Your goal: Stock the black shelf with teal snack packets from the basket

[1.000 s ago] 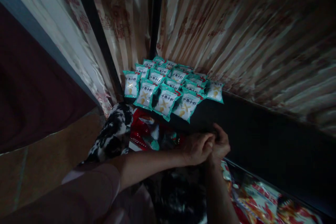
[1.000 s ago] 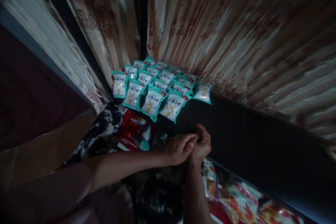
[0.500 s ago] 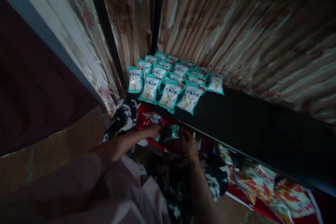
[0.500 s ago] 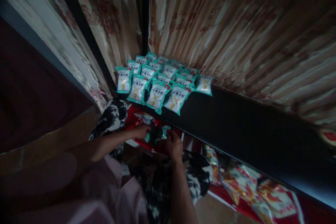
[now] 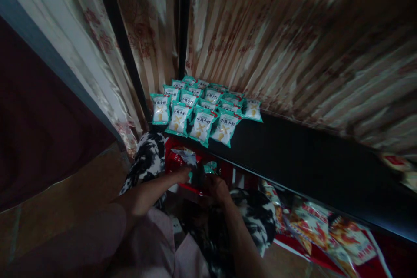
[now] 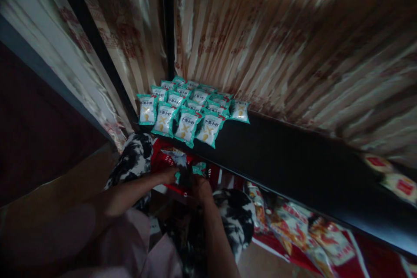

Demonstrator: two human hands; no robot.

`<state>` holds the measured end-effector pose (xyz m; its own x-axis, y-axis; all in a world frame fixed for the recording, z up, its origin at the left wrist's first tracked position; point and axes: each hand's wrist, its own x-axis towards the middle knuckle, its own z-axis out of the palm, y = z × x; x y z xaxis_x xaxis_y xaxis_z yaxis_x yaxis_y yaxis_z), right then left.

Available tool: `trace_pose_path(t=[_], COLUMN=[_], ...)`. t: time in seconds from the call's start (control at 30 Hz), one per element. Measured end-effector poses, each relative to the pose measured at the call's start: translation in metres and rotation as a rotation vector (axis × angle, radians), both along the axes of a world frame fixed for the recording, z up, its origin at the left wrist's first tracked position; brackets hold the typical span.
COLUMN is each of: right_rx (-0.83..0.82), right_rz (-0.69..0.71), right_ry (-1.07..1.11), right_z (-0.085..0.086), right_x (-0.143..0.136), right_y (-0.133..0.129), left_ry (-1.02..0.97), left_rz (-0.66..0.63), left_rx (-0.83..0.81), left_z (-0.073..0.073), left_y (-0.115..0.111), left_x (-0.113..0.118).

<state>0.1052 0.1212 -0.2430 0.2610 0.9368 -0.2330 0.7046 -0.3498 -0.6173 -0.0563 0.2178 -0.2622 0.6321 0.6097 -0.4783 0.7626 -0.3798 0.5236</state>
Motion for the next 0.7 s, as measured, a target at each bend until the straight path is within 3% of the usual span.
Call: trace_pose_path(t=[0.2,0.3,0.53,0.7], right_rx=[0.082,0.150,0.156,0.159], right_rz=[0.023,-0.032,-0.076,-0.095], right_ry=[0.010,0.048,0.318,0.434], right_z=[0.010,0.017,0.035,0.052], right_x=[0.001,0.000,-0.017,-0.023], right_y=[0.003,0.005,-0.004,-0.010], left_ry=[-0.025,-0.075,-0.172,-0.219], left_rz=[-0.070,-0.090,-0.153,-0.191], left_rx=[0.162,0.235,0.354,0.395], left_z=[0.025,0.041,0.084,0.107], left_y=[-0.001,0.003,0.013,0.010], left_x=[0.001,0.004,0.008,0.010])
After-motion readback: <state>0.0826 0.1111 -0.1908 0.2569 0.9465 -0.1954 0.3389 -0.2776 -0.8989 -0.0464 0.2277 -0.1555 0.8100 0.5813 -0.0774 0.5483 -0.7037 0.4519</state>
